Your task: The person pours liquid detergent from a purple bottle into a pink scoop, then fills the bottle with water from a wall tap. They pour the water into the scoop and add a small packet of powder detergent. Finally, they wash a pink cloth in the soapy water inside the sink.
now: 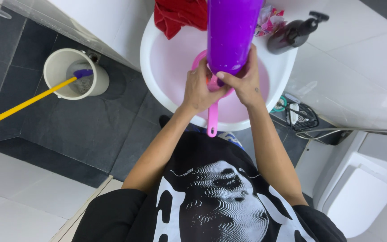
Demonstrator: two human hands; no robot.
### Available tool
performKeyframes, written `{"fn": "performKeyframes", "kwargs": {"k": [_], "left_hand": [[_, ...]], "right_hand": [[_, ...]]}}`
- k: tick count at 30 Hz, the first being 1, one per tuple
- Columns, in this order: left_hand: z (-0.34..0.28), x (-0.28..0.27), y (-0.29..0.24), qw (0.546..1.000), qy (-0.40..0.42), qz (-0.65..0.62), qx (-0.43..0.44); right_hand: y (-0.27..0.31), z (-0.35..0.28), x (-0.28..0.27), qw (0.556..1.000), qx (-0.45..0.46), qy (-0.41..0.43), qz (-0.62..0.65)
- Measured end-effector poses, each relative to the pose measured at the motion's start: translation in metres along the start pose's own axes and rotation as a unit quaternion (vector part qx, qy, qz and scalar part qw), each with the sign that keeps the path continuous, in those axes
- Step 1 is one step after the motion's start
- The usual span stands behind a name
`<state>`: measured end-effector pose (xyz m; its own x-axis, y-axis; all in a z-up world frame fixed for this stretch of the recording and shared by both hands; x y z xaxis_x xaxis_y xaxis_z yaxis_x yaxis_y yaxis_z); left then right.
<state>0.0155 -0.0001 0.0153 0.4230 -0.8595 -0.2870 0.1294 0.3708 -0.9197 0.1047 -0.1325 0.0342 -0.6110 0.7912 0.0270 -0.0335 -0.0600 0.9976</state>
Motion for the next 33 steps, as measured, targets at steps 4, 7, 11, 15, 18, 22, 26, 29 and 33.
{"fn": "performKeyframes", "kwargs": {"k": [4,7,11,15,18,22,26,29,33], "left_hand": [[-0.020,-0.013,0.030,1.000,0.005,-0.021,-0.018],[-0.026,-0.026,0.034,0.995,-0.010,-0.057,-0.085],[0.003,-0.044,-0.010,0.999,0.035,0.012,-0.019],[0.033,-0.047,-0.020,0.983,0.088,0.122,0.105],[0.041,-0.043,-0.019,0.982,0.099,0.122,0.105],[0.047,-0.038,-0.023,0.980,0.107,0.128,0.105],[0.048,-0.036,-0.020,0.981,0.110,0.134,0.089],[0.042,-0.040,-0.026,0.986,0.087,0.079,0.115],[0.024,-0.044,-0.013,0.982,0.105,-0.126,0.095]], "right_hand": [[-0.037,-0.016,-0.022,0.997,-0.038,-0.026,0.056],[-0.073,-0.028,-0.043,0.997,-0.012,-0.030,0.073],[-0.025,-0.020,-0.016,0.998,-0.045,0.019,-0.029],[0.032,-0.012,0.014,0.997,-0.001,0.034,0.069],[0.020,-0.010,0.005,0.999,0.023,0.038,0.021],[-0.002,-0.013,-0.013,0.991,-0.037,0.029,-0.125],[-0.005,-0.011,-0.022,0.972,-0.061,0.018,-0.227],[0.002,-0.008,-0.028,0.978,-0.050,0.067,-0.190],[0.038,-0.007,-0.012,0.968,0.092,0.143,0.182]]}}
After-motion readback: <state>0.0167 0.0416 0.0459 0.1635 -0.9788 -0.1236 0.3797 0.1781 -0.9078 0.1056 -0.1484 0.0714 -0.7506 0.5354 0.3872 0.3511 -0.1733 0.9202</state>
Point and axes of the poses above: each hand's wrist, its own z-axis towards the middle knuckle, its own x-axis out of the palm, y = z × x, the point moved 2 cm from there along z, towards the middle knuckle, and after that the axes turned 1 degree about y, right-handed, at the moved point
